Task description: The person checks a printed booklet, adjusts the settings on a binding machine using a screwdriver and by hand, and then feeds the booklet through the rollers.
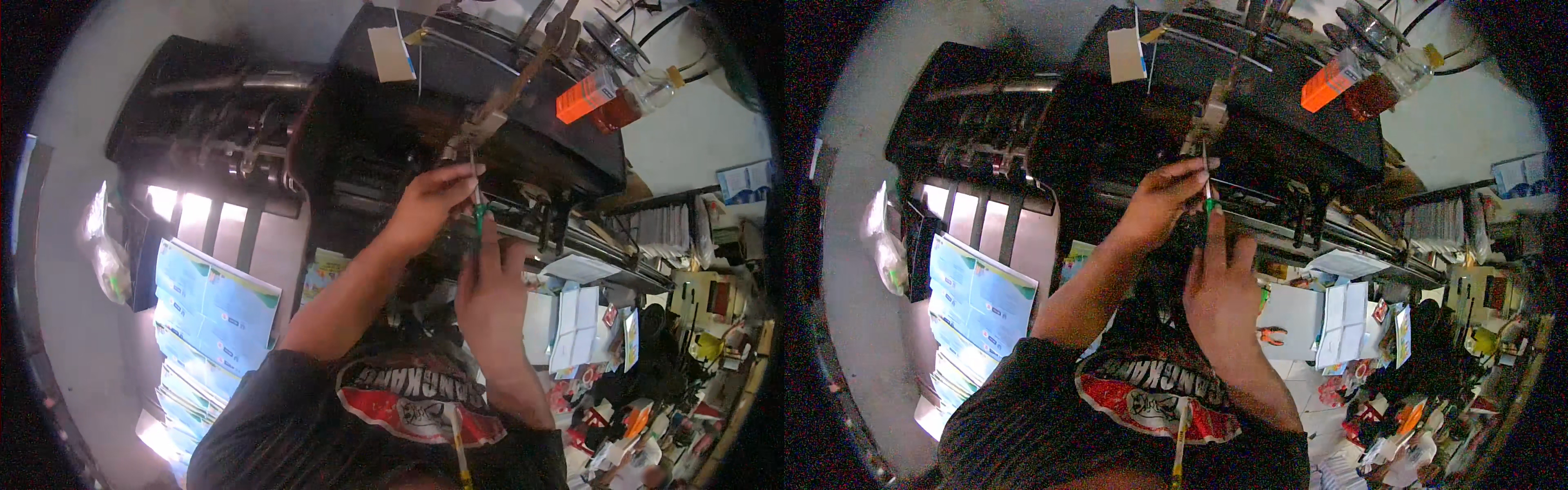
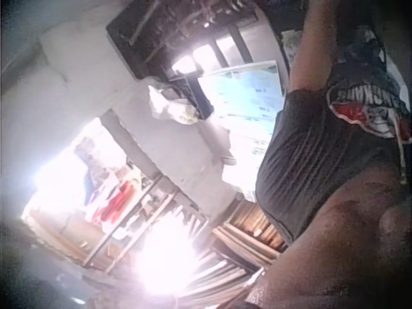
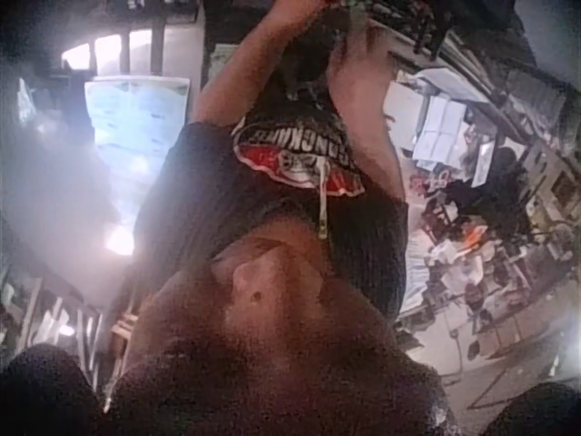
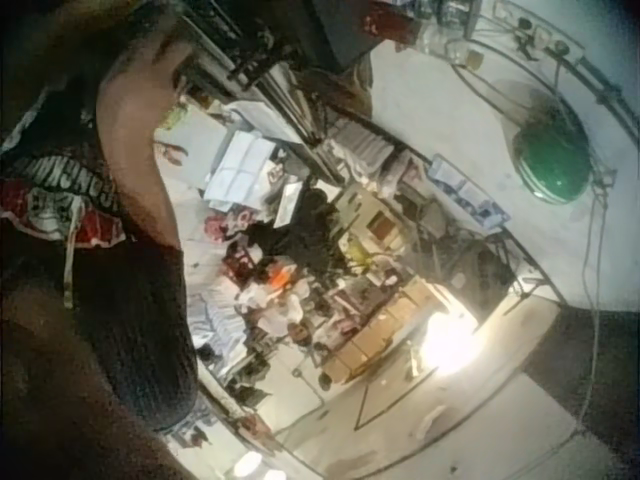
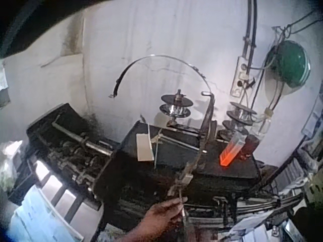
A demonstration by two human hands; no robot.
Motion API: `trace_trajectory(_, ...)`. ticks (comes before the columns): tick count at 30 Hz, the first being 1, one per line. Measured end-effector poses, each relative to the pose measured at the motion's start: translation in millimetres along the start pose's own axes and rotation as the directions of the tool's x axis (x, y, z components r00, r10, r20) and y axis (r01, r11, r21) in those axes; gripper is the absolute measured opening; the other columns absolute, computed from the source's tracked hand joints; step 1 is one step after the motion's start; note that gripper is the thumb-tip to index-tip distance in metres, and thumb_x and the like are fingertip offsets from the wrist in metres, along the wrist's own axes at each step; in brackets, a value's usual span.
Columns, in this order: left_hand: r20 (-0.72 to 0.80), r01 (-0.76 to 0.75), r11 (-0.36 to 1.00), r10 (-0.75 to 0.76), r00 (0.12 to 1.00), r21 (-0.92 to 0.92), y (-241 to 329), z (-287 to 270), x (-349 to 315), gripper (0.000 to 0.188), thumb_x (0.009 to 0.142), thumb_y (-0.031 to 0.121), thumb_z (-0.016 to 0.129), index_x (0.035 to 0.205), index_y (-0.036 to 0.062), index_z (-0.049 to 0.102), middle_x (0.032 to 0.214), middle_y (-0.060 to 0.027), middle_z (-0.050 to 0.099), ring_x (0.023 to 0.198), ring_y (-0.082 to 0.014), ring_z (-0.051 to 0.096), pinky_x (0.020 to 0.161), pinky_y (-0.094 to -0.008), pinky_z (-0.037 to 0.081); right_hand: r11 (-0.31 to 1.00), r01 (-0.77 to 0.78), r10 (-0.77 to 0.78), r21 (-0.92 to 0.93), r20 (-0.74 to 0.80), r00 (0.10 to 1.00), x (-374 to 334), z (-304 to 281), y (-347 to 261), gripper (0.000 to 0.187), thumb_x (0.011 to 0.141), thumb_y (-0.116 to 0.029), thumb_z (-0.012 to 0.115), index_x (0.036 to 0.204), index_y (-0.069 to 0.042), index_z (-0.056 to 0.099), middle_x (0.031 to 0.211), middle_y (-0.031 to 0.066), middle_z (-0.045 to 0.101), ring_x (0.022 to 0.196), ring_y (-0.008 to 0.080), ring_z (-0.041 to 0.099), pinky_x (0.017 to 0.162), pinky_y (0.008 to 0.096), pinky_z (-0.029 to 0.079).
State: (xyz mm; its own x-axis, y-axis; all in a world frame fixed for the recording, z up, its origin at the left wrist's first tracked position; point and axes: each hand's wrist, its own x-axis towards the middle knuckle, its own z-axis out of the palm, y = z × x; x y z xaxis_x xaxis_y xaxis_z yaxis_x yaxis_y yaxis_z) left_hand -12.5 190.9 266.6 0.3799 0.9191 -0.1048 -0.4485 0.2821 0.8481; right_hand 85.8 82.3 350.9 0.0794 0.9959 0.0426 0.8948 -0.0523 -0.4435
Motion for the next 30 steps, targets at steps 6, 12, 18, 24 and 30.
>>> trace_trajectory(6,0.018,0.12,0.992,-0.12,0.993,-0.024,16,0,-1,0.033,0.091,0.02,0.057,0.12,0.005,0.057,0.093,-0.0029,0.062,0.083,-0.01,0.055,0.072,-0.0241,0.044,0.956,0.105,-0.067,0.275,-0.143,0.987,18,22,19,0.046,0.093,-0.02,0.047,0.135,-0.004,0.036,0.101,0.0226,0.051,0.088,0.0329,0.059,0.078,0.0363,0.048)
trace_trajectory(12,-0.075,0.004,0.897,0.032,0.997,0.441,34,3,-6,0.031,0.089,0.018,0.058,0.115,0.0019,0.061,0.105,-0.0062,0.065,0.092,-0.0118,0.057,0.083,-0.0267,0.045,0.371,-0.333,0.247,0.867,0.254,0.935,21,19,6,0.042,0.095,-0.023,0.047,0.135,-0.01,0.041,0.078,0.0004,0.052,0.055,0.0061,0.044,0.045,0.0209,0.037)
trace_trajectory(18,-0.021,-0.014,0.8,0.033,0.999,0.6,41,9,-10,0.034,0.089,0.022,0.058,0.114,-0.001,0.06,0.102,-0.01,0.066,0.091,-0.0137,0.059,0.083,-0.0273,0.046,0.505,-0.357,0.207,0.786,0.291,0.934,26,-9,43,0.038,0.094,-0.022,0.05,0.13,-0.011,0.049,0.071,-0.0027,0.051,0.051,0.0023,0.038,0.043,0.0183,0.03)
trace_trajectory(24,-0.115,-0.062,0.929,0.111,0.987,0.364,25,-11,-51,0.038,0.09,0.026,0.058,0.114,-0.0036,0.057,0.086,-0.0064,0.064,0.076,-0.0113,0.056,0.071,-0.0258,0.046,0.929,0.263,-0.203,0.259,-0.238,0.95,70,-73,58,0.032,0.092,-0.022,0.05,0.118,-0.003,0.054,0.102,0.0187,0.062,0.093,0.0325,0.061,0.082,0.0391,0.047)
trace_trajectory(30,-0.158,-0.022,0.817,0.138,0.978,0.576,3,-14,-100,0.031,0.089,0.02,0.058,0.113,-0.0003,0.058,0.089,-0.0066,0.065,0.081,-0.0119,0.056,0.075,-0.0265,0.046,0.799,0.587,-0.6,-0.129,-0.125,0.79,209,-47,44,0.031,0.088,-0.022,0.054,0.118,-0.011,0.057,0.105,0.0165,0.061,0.096,0.0367,0.057,0.084,0.043,0.046)
